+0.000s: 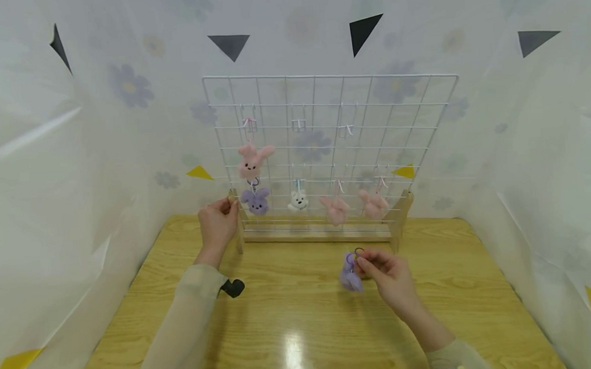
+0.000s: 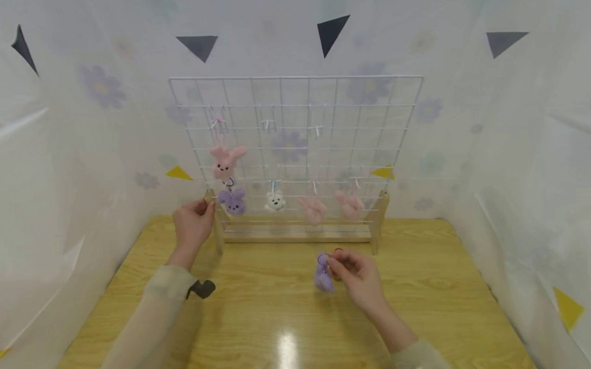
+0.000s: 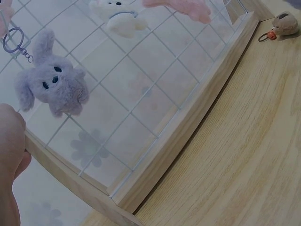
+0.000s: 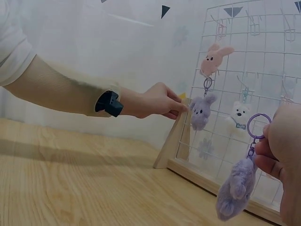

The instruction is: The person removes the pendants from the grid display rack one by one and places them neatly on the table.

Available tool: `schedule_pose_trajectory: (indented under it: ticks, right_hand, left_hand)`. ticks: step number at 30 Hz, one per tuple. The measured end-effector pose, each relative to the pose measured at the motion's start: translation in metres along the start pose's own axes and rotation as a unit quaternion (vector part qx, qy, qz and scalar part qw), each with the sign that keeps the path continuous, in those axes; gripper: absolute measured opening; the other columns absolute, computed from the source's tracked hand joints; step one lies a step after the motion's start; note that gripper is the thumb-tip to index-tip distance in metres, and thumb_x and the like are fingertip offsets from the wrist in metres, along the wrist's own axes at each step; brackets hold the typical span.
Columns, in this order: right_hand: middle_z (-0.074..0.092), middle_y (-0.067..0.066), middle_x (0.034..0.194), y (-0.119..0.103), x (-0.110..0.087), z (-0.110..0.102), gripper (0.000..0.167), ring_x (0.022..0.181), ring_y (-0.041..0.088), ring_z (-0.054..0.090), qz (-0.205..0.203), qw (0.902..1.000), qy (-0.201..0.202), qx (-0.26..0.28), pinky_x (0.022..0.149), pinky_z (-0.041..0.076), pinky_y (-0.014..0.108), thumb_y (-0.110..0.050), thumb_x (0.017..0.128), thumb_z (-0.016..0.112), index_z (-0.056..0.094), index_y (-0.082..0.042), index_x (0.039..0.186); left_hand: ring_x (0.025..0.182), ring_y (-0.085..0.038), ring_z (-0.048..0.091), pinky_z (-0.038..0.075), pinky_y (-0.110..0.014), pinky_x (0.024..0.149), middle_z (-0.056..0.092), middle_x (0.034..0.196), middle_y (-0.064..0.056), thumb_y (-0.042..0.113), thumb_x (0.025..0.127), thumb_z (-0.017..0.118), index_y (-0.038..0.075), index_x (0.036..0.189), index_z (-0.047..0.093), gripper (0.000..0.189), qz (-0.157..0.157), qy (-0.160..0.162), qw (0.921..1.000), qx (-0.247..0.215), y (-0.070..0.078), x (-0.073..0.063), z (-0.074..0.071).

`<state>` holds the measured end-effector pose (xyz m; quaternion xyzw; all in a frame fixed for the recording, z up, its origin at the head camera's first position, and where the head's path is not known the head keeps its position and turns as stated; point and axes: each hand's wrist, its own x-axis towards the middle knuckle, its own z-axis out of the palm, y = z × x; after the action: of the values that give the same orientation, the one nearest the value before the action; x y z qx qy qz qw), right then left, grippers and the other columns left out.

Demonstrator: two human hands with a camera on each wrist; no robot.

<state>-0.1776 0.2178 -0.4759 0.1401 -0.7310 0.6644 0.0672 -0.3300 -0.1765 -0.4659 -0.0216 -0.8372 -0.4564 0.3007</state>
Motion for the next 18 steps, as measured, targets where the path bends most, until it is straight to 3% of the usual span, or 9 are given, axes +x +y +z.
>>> schedule_pose_trajectory:
  ticks: [4,9,18]
  right_hand:
    - [0.072,0.029,0.105,0.005,-0.005,-0.002,0.015,0.089,0.031,0.074,0.005,1.0000,-0.003,-0.004,0.082,0.065,0.039,-0.002,0.104,0.066,0.068,0.013,0.108]
    - [0.072,0.027,0.103,0.009,-0.013,-0.003,0.015,0.088,0.027,0.073,0.016,0.9998,-0.007,-0.012,0.081,0.063,0.030,-0.002,0.105,0.065,0.068,0.011,0.109]
    - [0.072,0.028,0.110,0.020,-0.019,0.000,0.017,0.090,0.029,0.073,0.037,0.9992,0.006,-0.015,0.079,0.063,0.027,-0.005,0.104,0.067,0.069,0.011,0.110]
  left_hand:
    - [0.083,-0.036,0.078,0.066,-0.047,0.072,0.077,0.096,-0.026,0.009,0.100,0.074,-0.011,0.108,0.077,0.022,0.004,0.001,1.0000,0.003,-0.002,0.000,0.001]
    - [0.082,-0.035,0.078,0.066,-0.046,0.072,0.077,0.096,-0.025,0.010,0.100,0.074,-0.010,0.108,0.078,0.022,-0.001,0.002,1.0000,0.002,-0.002,-0.001,0.001]
    - [0.082,-0.036,0.078,0.066,-0.046,0.071,0.077,0.096,-0.026,0.010,0.099,0.075,-0.011,0.108,0.077,0.022,0.003,0.005,1.0000,0.000,-0.001,-0.001,0.000]
